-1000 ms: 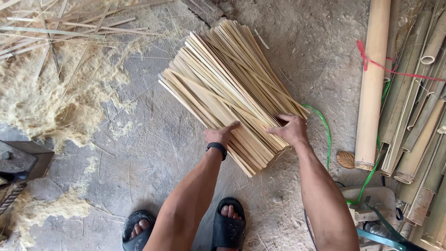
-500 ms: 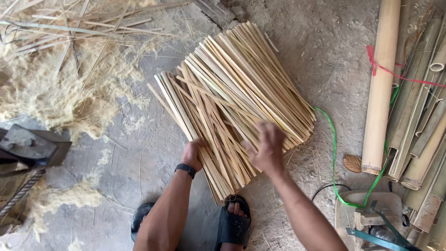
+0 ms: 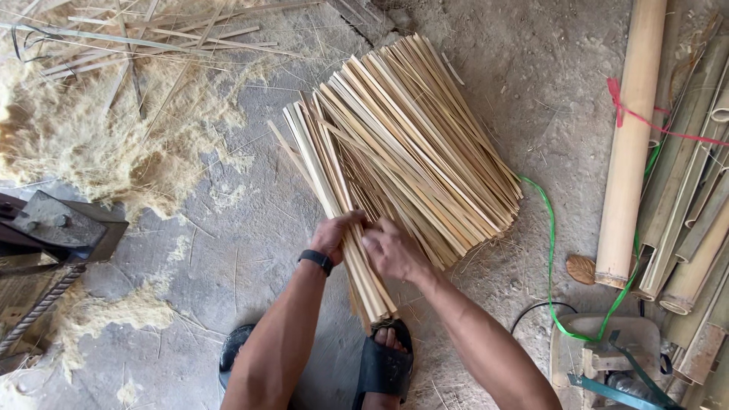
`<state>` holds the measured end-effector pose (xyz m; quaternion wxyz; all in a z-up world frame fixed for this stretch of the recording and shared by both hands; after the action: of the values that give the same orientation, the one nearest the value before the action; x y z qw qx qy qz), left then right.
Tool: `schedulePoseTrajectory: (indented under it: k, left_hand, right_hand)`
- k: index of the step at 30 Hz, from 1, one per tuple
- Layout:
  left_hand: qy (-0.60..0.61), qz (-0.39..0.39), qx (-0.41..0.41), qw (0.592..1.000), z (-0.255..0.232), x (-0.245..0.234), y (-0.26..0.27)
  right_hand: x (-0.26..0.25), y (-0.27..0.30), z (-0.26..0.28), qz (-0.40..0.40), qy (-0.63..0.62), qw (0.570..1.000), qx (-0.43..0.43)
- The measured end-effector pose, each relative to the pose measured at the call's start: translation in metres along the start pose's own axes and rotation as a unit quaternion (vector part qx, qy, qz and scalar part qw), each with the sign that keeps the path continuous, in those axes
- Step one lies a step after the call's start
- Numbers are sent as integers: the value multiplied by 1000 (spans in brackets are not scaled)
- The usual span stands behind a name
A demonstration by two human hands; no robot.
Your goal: The person sits on the floor and uses a stationary circular saw to cut the ends of bamboo strips. They feed the strips one by one into the blade, collect the cut pieces, and bundle them with a green plastic tie.
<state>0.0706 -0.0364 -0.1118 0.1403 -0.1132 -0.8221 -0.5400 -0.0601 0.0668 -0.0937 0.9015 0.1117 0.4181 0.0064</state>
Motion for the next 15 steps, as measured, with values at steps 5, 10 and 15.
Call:
schedulePoseTrajectory:
  k: [5,10,15]
  left_hand:
    - [-65,-11,53,996,-23,-31,21]
    - [-89,50,74,992,-45,-60,75]
    - [-162,-19,145,976,-69,-90,153]
  right_hand:
    - [-30,-28,-1,-91,343,926,-125]
    - [-45,-46,-12,-71,382,918,-81]
    - [-58,-56,-5,-73,306,949,-6]
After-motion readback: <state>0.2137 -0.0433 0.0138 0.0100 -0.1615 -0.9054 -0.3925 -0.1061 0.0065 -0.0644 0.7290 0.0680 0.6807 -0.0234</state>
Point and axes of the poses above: each hand's wrist, its own y-axis away from the middle knuckle, its own x-axis out of the palm, z = x × y, the point moved 5 cm from there along -y, towards the middle knuckle, and after that the axes turned 9 degrees about -z, right-handed, at the moved point
